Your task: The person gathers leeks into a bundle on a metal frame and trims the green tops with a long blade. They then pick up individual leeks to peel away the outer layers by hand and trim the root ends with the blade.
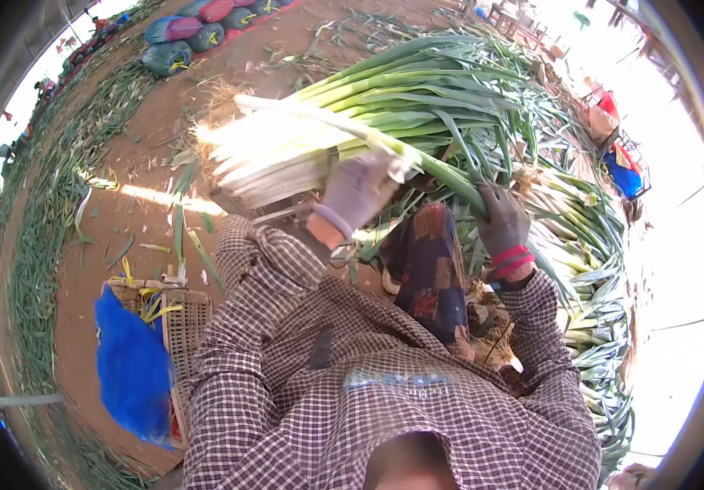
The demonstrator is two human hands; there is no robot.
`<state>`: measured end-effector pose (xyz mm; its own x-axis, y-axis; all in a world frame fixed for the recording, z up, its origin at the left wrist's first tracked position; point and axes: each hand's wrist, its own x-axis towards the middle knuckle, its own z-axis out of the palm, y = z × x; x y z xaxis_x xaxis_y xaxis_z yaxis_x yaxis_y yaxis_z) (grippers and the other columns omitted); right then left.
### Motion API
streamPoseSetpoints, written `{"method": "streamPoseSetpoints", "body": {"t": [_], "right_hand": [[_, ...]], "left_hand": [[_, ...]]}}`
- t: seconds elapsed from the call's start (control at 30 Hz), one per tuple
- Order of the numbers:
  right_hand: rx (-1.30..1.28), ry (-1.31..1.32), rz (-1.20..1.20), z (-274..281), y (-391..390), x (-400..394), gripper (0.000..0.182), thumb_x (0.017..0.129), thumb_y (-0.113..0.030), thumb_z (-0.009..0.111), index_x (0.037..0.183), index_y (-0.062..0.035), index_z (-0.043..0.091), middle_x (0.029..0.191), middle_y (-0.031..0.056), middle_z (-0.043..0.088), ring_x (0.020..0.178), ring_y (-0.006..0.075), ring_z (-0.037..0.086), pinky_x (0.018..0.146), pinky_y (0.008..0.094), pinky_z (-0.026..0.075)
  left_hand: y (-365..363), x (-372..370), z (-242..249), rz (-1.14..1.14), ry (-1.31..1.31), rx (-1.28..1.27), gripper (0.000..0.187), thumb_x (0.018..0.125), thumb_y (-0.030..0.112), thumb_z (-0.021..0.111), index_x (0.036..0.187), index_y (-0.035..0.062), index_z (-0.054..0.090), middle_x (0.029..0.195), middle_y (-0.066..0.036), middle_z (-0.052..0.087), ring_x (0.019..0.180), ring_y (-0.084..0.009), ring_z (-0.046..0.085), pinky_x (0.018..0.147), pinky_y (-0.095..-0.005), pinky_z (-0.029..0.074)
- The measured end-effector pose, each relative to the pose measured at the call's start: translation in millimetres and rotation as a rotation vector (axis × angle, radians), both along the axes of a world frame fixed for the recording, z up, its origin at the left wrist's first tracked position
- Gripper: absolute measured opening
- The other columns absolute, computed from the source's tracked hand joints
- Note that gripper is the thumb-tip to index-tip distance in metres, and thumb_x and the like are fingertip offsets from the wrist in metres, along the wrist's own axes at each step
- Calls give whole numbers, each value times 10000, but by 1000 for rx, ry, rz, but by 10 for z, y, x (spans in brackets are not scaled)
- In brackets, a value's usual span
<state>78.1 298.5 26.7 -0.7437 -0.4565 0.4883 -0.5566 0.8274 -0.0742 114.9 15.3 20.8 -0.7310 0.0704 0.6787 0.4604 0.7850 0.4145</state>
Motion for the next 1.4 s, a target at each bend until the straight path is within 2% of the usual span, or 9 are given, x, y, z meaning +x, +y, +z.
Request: {"method": "streamPoseSetpoints", "body": {"t": [0.13, 0.23, 0.33, 0.43, 0.53, 0.87, 1.07, 1.2, 1.4], "right_hand": [[-9, -90, -31, -21, -57, 3, 564, 766, -165, 720, 1307, -246, 585, 1028, 53, 649, 909, 291, 649, 757, 408, 524], [-83, -105, -33, -51, 14, -56, 514, 785, -197, 712, 1286, -241, 605, 946, 78, 672, 851, 300, 664, 720, 417, 526], [-155, -250, -58, -59, 111, -149, 463, 806, -199, 706, 1261, -192, 620, 914, 130, 695, 827, 332, 678, 720, 429, 528], [-335, -507, -5, -186, 238, -256, 435, 829, -208, 694, 1256, -174, 621, 954, 163, 697, 854, 326, 691, 745, 394, 534], [-552, -805, 177, -273, 317, -312, 470, 849, -216, 697, 1279, -57, 595, 1058, 126, 702, 925, 200, 681, 816, 318, 526], [-852, -1511, 223, 173, 154, -2, 460, 896, -195, 668, 1294, 10, 563, 1091, 64, 671, 919, 106, 628, 816, 253, 515], [-653, -1009, 270, -86, 176, -24, 464, 870, -244, 689, 1262, -15, 591, 1037, 88, 699, 897, 179, 673, 817, 316, 525], [-430, -642, 183, -130, 96, 89, 453, 858, -321, 695, 1221, -61, 622, 960, 183, 703, 898, 288, 703, 805, 362, 529], [-491, -861, 216, -206, 156, 91, 463, 856, -302, 699, 1230, -44, 613, 981, 145, 705, 905, 216, 685, 813, 350, 520]], "left_hand": [[379, 173, 13, -438, -217, -25, 157, 861, 206, 667, 925, 64, 652, 778, -113, 649, 704, -259, 656, 660, -360, 512], [368, 479, 134, -798, -1006, 93, 199, 880, 225, 643, 943, 36, 641, 872, -128, 675, 823, -294, 667, 744, -368, 519], [120, 504, 96, -757, -1147, -251, 276, 881, 254, 649, 1049, 35, 638, 932, -155, 685, 883, -310, 669, 784, -359, 519], [-24, 388, -45, -377, -909, -507, 403, 879, 284, 658, 1202, 50, 602, 1004, -175, 687, 949, -287, 672, 829, -349, 514], [-43, 52, -16, -291, -863, 230, 465, 909, 330, 627, 1258, 27, 582, 1075, -167, 689, 1006, -280, 655, 899, -348, 495], [453, -413, 10, -538, -765, 1074, 329, 974, 150, 589, 1266, 0, 566, 1174, -52, 622, 1057, -134, 605, 927, -284, 533], [495, -292, 331, -279, -694, 1298, 332, 958, 272, 589, 1187, 32, 608, 1062, -55, 655, 911, -150, 654, 728, -286, 544], [362, -538, 100, 3, -659, 1272, 234, 883, 191, 613, 897, -33, 679, 698, -10, 599, 619, -86, 554, 569, -271, 490], [382, -491, 31, -61, -616, 1295, 202, 868, 164, 615, 919, -24, 671, 691, -2, 594, 564, -60, 517, 521, -236, 456]]}}
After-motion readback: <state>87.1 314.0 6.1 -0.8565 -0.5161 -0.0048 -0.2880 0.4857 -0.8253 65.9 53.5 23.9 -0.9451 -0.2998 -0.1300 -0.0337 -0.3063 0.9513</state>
